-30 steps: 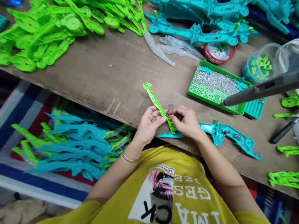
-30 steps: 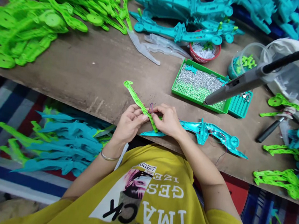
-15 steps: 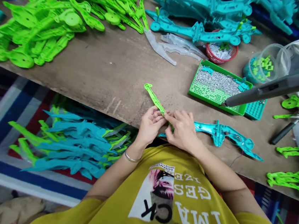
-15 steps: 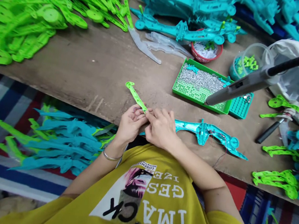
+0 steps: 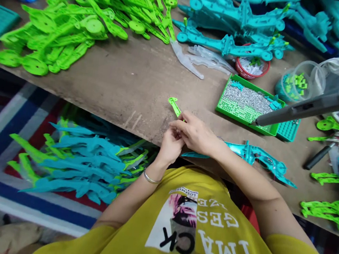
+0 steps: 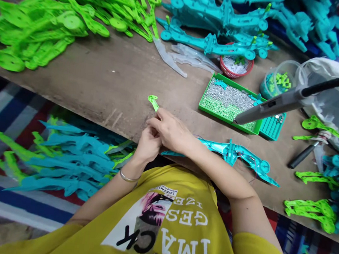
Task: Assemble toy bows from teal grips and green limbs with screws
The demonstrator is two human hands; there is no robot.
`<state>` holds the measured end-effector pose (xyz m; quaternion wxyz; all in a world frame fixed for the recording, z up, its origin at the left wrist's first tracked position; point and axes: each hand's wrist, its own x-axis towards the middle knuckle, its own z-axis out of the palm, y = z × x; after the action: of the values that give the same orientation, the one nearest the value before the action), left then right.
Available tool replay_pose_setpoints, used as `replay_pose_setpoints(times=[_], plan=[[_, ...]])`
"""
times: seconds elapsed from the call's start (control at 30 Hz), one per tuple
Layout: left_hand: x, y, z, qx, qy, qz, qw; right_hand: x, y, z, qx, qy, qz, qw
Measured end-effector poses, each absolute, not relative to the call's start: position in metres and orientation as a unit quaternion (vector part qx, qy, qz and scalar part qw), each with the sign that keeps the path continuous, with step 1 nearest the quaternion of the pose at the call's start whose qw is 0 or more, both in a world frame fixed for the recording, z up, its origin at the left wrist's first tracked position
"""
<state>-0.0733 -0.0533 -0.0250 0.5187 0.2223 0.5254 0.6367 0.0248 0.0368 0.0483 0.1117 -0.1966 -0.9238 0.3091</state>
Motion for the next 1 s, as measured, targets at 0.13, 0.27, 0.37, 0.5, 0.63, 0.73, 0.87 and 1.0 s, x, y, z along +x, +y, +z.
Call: replay_pose_setpoints(times=[0.13, 0.27, 0.37, 0.5, 0.63, 0.73, 0.87, 1.0], plan=[[-0.075, -0.053, -0.02, 0.217, 0.496, 0.643, 0.541, 0.024, 0.047, 0.043, -0.241, -0.91, 0.316, 0.116], [-0.08, -0.05, -0.013, 0.168, 0.458, 0.648, 0.585, 0.031, 0.061, 0.041, -0.282, -0.874, 0.366, 0.152], [-0.082, -0.047, -0.013, 0.15, 0.444, 0.653, 0.596, 0.032, 0.067, 0.04, -0.301, -0.848, 0.407, 0.157], [-0.081, -0.044, -0.015, 0.151, 0.449, 0.655, 0.588, 0.028, 0.07, 0.038, -0.313, -0.831, 0.43, 0.164], [-0.081, -0.043, -0.014, 0.145, 0.448, 0.658, 0.587, 0.025, 0.069, 0.034, -0.302, -0.816, 0.464, 0.166], [-0.082, -0.042, -0.013, 0.151, 0.45, 0.656, 0.587, 0.024, 0.069, 0.031, -0.317, -0.812, 0.461, 0.168], [-0.084, -0.04, -0.012, 0.153, 0.46, 0.644, 0.593, 0.023, 0.071, 0.027, -0.341, -0.788, 0.485, 0.167], [-0.084, -0.038, -0.011, 0.143, 0.472, 0.635, 0.595, 0.023, 0.074, 0.026, -0.321, -0.74, 0.577, 0.13]])
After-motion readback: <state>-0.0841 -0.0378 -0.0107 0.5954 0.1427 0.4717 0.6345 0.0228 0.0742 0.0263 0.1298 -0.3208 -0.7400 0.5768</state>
